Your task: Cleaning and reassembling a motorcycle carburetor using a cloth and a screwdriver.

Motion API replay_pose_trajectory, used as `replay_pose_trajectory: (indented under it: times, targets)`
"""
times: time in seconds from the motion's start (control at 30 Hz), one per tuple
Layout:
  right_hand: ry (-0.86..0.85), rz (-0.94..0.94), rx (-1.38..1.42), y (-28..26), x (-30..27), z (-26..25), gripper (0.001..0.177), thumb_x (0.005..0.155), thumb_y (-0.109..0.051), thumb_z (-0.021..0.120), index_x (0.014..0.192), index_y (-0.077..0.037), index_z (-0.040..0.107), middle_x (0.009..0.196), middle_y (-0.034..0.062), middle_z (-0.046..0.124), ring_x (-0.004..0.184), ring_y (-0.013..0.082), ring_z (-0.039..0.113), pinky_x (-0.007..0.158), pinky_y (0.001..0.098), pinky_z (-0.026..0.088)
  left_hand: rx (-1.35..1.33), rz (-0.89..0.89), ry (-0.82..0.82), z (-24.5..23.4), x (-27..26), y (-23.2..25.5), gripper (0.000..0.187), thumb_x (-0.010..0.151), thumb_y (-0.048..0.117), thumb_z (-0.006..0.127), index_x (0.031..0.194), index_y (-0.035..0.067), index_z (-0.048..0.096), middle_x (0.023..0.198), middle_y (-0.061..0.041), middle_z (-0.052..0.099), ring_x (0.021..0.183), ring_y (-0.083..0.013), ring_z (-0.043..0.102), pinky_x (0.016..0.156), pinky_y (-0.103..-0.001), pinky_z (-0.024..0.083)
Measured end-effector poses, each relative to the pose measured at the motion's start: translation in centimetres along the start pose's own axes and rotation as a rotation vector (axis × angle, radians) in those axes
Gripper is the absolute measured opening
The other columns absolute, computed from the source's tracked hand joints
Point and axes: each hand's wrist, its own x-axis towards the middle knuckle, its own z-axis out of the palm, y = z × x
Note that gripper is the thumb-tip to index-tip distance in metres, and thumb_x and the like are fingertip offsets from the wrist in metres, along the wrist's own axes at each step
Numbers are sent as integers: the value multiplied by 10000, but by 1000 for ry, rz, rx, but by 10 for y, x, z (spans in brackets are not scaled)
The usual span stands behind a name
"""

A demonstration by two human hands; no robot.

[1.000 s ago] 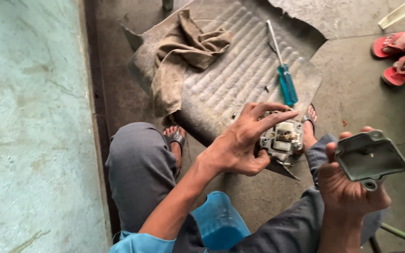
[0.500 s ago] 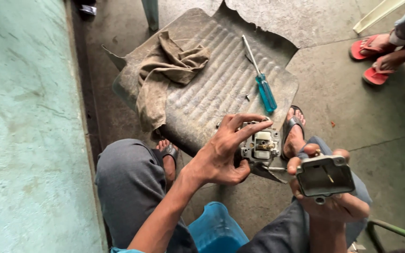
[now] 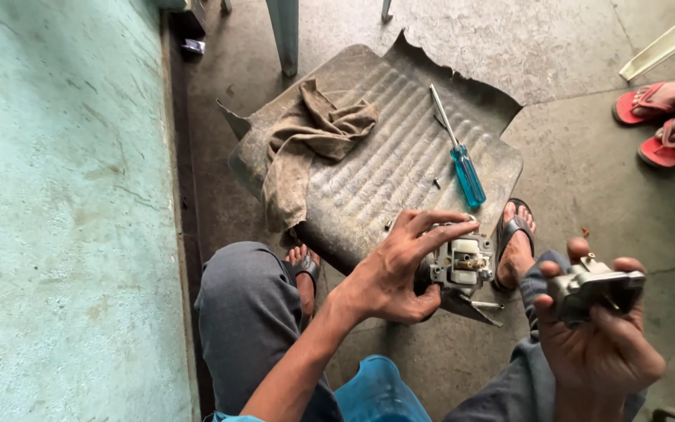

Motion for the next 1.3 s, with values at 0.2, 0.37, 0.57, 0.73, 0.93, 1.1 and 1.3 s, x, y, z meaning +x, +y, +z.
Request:
replay_pose_trajectory:
  times: [0.2,0.37,0.57,0.73,0.93,1.1,1.3]
  targets:
    - [-25,-121,-115,4,5,-12,290,1087,-31,635,1348,-142,574,1358,142,503,1389,372,461,1190,532,443,-2,28,17,-2,3,2,879,700,148,706,1548,147,474,1493,-104,550,1346,-328,529,1215,-437,432]
    - [-108,-148,-71,10,11,-15,297,1054,-70,713,1330,-102,608,1324,165,640,1201,311,549,1060,444,506,13,-2,2,2,0,2,891,703,199,777,1544,147,487,1489,-106,550,1340,-330,525,1205,-446,442]
    - [79,-165,-170,9,14,-26,318,1069,25,696,1333,-61,542,1388,256,575,1068,267,608,906,364,548,50,-68,22,5,0,3,953,690,248,827,1568,133,474,1455,-133,526,1288,-342,527,1159,-464,480]
    - [169,-110,-235,14,14,-2,370,1049,54,604,1370,-22,436,1421,289,531,1251,359,630,1049,464,538,121,-106,44,6,1,3,1038,632,299,883,1556,100,453,1376,-176,509,1227,-364,527,1090,-474,495]
    - [110,-29,31,11,10,15,509,1083,-153,581,1490,90,394,1432,300,545,1309,421,629,1157,535,495,130,-105,73,10,0,2,1026,617,324,919,1525,111,492,1365,-182,513,1262,-379,533,1082,-481,500]
    - [97,-15,142,9,7,-2,412,1159,-225,553,1423,71,444,1427,303,553,1350,436,595,1180,572,476,135,-102,64,11,1,2,1026,614,337,925,1519,124,490,1358,-182,514,1254,-377,534,1088,-480,497]
    - [42,-48,-21,10,7,8,240,1143,-199,595,1236,12,527,1416,276,558,1356,438,591,1196,610,457,134,-96,86,14,0,3,1003,620,353,931,1504,143,506,1365,-177,514,1260,-375,530,1079,-480,505]
